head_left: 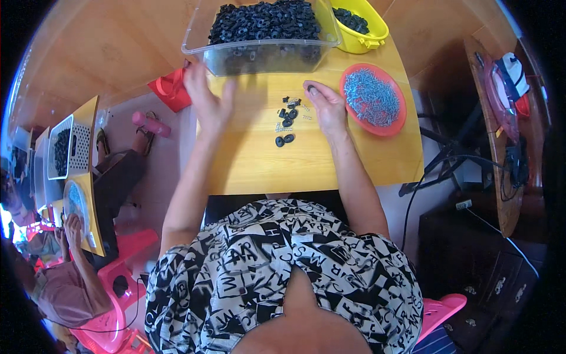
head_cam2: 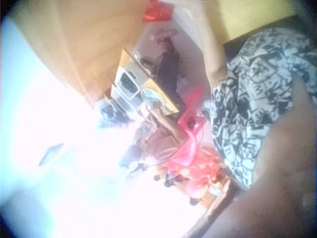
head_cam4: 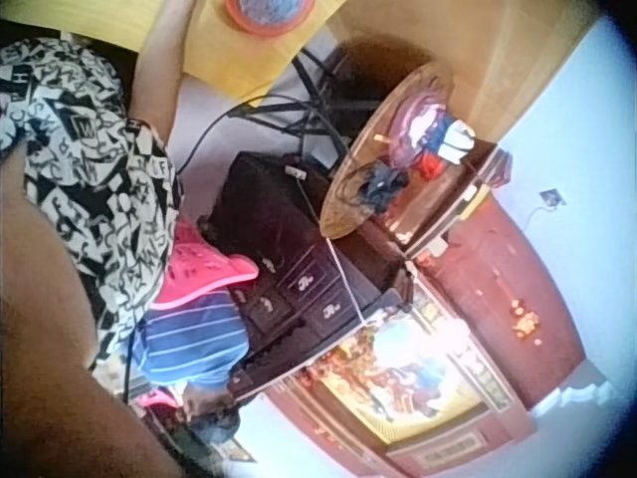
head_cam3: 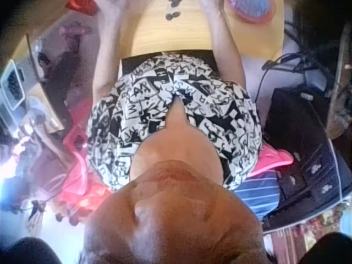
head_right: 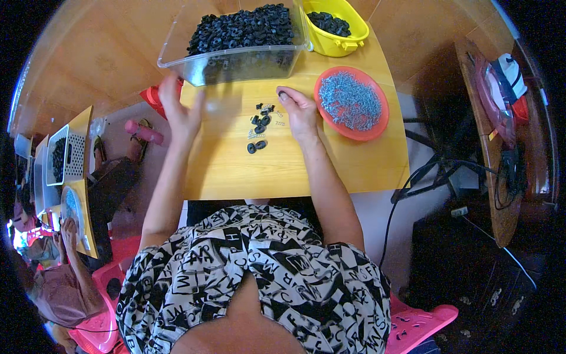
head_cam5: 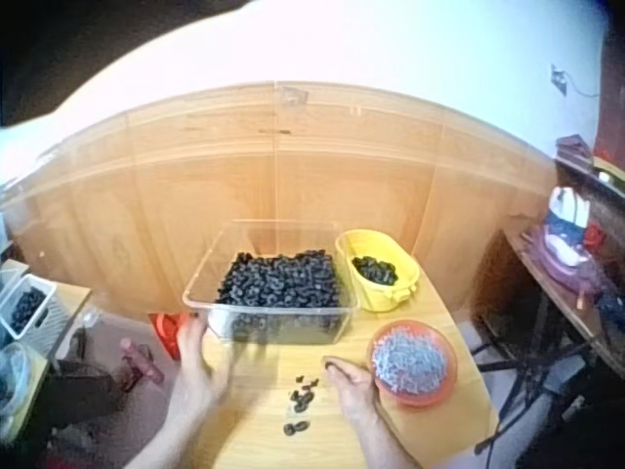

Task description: Assembling small black plastic components by hand.

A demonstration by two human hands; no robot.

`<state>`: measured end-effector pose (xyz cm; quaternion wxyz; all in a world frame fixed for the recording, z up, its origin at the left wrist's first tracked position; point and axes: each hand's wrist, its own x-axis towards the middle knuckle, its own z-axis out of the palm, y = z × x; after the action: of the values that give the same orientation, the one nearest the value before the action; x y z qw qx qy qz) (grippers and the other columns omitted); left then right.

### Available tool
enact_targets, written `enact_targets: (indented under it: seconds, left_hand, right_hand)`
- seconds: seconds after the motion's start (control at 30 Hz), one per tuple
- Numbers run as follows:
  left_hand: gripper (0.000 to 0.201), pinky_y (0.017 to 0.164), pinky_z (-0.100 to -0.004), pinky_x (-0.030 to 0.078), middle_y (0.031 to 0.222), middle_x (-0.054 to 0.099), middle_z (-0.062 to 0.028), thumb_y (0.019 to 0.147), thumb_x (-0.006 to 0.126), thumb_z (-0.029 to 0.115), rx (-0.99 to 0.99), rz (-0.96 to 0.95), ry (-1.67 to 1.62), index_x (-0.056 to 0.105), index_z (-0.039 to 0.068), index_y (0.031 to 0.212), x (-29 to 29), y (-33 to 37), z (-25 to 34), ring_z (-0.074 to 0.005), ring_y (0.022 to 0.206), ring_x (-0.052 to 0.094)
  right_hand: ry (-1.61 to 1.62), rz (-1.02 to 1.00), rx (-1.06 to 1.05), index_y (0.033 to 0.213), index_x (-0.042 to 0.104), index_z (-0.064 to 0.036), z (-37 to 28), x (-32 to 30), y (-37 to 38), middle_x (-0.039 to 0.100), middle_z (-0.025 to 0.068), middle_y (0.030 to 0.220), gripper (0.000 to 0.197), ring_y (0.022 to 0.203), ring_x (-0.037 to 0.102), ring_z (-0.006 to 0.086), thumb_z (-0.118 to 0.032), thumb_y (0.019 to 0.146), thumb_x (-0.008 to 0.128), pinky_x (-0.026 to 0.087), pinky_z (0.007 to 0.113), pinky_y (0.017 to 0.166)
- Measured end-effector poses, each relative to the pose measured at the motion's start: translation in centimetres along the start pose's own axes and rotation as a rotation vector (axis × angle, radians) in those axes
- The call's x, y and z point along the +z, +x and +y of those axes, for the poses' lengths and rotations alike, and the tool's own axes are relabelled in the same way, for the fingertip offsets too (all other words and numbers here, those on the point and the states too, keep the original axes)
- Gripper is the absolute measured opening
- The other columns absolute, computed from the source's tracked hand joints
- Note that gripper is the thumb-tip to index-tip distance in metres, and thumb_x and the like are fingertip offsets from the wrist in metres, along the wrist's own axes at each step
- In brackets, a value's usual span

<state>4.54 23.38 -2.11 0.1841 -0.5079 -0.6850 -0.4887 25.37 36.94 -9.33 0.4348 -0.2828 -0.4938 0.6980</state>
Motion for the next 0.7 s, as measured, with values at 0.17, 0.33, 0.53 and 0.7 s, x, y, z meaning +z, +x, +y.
enact_targets:
  seconds: [0.17, 0.33, 0.53, 0.7]
  left_hand:
    - [0.067, 0.098, -0.0476, 0.033, 0.127, 0.041, -0.0228, 0.069, 0.074, 0.023, 0.068, -0.631, -0.16, 0.045, 0.001, 0.126, 0.5, -6.9, 6.0, -0.0399, 0.123, 0.036]
    - [0.082, 0.1, -0.0569, 0.024, 0.136, 0.035, -0.0234, 0.072, 0.067, 0.044, 0.111, -0.753, 0.14, 0.034, -0.001, 0.132, 2.0, -7.6, 6.3, -0.0378, 0.13, 0.028]
    - [0.078, 0.101, -0.0536, 0.025, 0.131, 0.041, -0.0229, 0.071, 0.07, 0.04, 0.067, -0.682, 0.032, 0.039, -0.002, 0.129, 2.0, -7.5, 5.8, -0.0364, 0.126, 0.034]
    - [0.064, 0.099, -0.0378, 0.035, 0.121, 0.05, -0.0205, 0.069, 0.074, 0.015, -0.199, -0.545, -0.401, 0.046, -0.004, 0.123, 1.5, -7.2, 4.1, -0.0312, 0.115, 0.048]
  right_hand:
    - [-0.583, -0.105, -0.262, 0.104, 0.064, 0.0009, -0.2, 1.0, -0.6, 0.064, 0.0092, 0.105, 0.021, 0.097, 0.06, 0.0155, -0.002, 0.084, 0.059, 0.047, 0.027, 0.087]
    - [-0.815, -0.079, -0.427, 0.1, 0.064, 0.0021, -0.1, 3.6, -2.2, 0.064, 0.0162, 0.104, 0.021, 0.099, 0.061, 0.0254, 0.0, 0.08, 0.057, 0.047, 0.03, 0.087]
    - [-0.662, -0.095, -0.399, 0.101, 0.063, 0.0031, -0.1, 4.3, -2.6, 0.063, 0.0161, 0.105, 0.021, 0.101, 0.06, 0.0241, 0.001, 0.081, 0.057, 0.046, 0.03, 0.089]
    - [-0.449, -0.05, -0.316, 0.102, 0.064, 0.0013, -0.8, 2.5, -1.8, 0.063, 0.0076, 0.095, 0.021, 0.085, 0.058, 0.0124, 0.001, 0.082, 0.059, 0.047, 0.024, 0.076]
